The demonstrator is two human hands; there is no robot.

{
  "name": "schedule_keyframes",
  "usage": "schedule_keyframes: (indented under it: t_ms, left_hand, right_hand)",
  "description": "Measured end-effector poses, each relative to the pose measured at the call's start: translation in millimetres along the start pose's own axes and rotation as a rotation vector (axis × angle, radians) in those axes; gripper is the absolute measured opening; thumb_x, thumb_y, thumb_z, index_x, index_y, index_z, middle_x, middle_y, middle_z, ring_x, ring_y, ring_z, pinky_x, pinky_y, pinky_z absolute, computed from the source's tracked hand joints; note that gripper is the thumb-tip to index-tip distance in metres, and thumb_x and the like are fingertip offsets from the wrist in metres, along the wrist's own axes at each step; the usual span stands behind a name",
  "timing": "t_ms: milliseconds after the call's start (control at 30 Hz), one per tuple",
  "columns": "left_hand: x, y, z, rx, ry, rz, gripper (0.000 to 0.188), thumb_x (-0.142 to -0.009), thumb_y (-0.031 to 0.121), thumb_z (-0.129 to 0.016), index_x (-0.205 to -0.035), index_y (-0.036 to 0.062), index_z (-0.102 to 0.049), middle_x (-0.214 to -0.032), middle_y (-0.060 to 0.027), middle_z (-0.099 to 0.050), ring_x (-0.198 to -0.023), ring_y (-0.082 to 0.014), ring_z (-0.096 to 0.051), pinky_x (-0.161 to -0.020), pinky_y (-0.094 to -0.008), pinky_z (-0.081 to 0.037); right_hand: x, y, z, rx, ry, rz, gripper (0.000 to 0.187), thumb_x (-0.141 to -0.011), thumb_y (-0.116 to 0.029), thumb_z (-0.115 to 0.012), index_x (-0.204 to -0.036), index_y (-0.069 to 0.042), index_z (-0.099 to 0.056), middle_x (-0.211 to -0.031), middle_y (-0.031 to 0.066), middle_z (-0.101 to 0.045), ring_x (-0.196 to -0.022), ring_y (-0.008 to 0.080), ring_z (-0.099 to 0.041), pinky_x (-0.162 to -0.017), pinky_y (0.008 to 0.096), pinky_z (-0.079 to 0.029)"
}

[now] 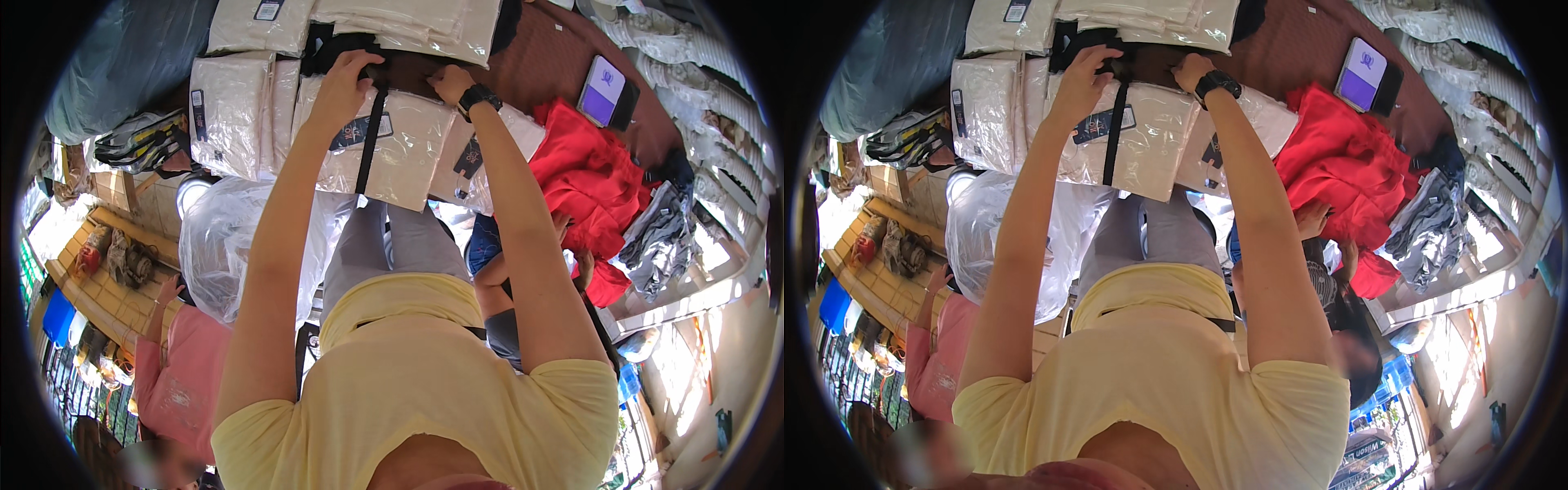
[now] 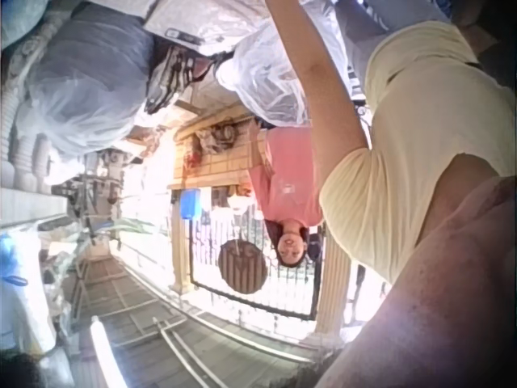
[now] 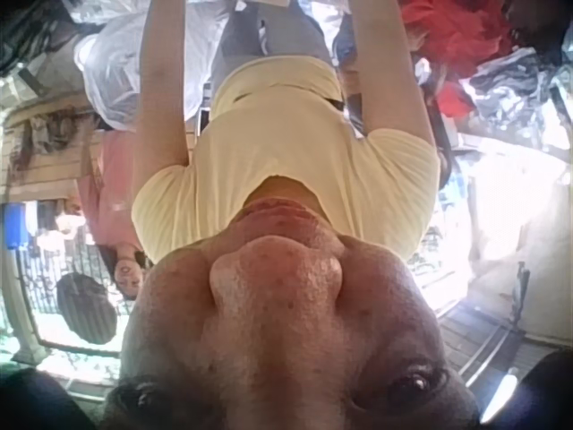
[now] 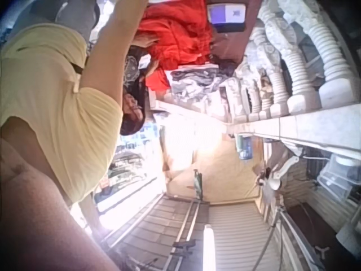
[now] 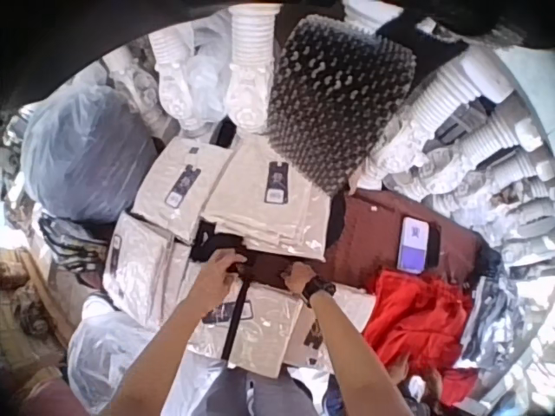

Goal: The person sorts through packaged shirts on a table, bundles them using a black strap, and places the bundled shirts into a large clear plastic bag.

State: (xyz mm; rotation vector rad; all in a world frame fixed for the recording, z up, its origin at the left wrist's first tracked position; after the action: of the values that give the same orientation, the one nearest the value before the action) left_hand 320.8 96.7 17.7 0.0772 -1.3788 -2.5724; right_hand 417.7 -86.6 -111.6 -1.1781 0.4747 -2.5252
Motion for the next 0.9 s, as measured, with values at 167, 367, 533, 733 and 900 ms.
schedule_keyframes:
  t_ms: [167,367,533,733,900]
  left_hand:
    - [145.7,8.0,68.7,0.158,0.78,0.24,0.031,-0.083,0.011,-0.068,-0.104,-0.0001,-0.048,-0.102,-0.0101,-0.047,-0.085,-0.022,-0.051,-0.079,-0.0331,-0.043]
    - [269.1,-66.8,-71.8,1.062,0.706,1.039,0.048,-0.077,0.014,-0.075,-0.107,0.0049,-0.039,-0.116,-0.0091,-0.045,-0.107,-0.0214,-0.049,-0.092,-0.0334,-0.038]
    - [231.8,-61.2,-95.2,1.489,0.581,0.759,0.053,-0.076,0.002,-0.071,-0.121,0.0032,-0.043,-0.119,-0.0094,-0.052,-0.106,-0.0205,-0.054,-0.093,-0.0331,-0.045]
    - [256.6,-57.7,-91.3,1.557,0.462,0.84,0.054,-0.076,0.0,-0.07,-0.125,0.0025,-0.046,-0.116,-0.0103,-0.057,-0.104,-0.0215,-0.058,-0.089,-0.0342,-0.049]
    - [292.1,-34.1,-50.4,1.348,0.427,0.832,0.058,-0.072,0.003,-0.075,-0.123,0.0013,-0.048,-0.114,-0.0103,-0.059,-0.103,-0.0217,-0.059,-0.087,-0.0332,-0.05]
  right_hand:
    - [12.3,2.2,8.6,-0.151,0.148,0.099,0.044,-0.083,-0.038,-0.059,-0.103,0.0,-0.067,-0.106,0.022,-0.064,-0.102,0.0337,-0.061,-0.09,0.0394,-0.047]
    - [62.7,-77.5,-6.3,-0.181,0.003,0.391,0.066,-0.077,-0.057,-0.063,-0.113,-0.002,-0.063,-0.118,0.0208,-0.059,-0.108,0.0345,-0.058,-0.093,0.0374,-0.045]
    - [66.7,-84.8,-34.1,0.131,-0.101,0.285,0.089,-0.06,-0.072,-0.067,-0.115,-0.003,-0.061,-0.115,0.0221,-0.06,-0.107,0.0326,-0.058,-0.09,0.0375,-0.045]
    - [93.7,-76.7,-66.5,-0.087,-0.387,0.219,0.102,-0.046,-0.072,-0.074,-0.118,-0.001,-0.06,-0.115,0.0215,-0.061,-0.108,0.0323,-0.059,-0.093,0.0352,-0.045]
    - [180.7,-86.3,-49.0,-0.25,-0.308,0.181,0.095,-0.047,-0.05,-0.088,-0.12,0.002,-0.055,-0.116,0.0184,-0.06,-0.108,0.0272,-0.057,-0.094,0.0337,-0.043]
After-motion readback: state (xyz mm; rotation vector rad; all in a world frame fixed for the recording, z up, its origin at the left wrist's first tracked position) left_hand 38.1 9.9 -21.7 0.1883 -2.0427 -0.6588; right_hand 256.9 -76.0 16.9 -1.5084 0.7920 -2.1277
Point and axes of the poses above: each hand's wrist, its own x-axis away from the middle knuckle, its own z-axis out of the back of the hand, y = z × x, the point moved 10 cm from there along -x, towards the middle knuckle
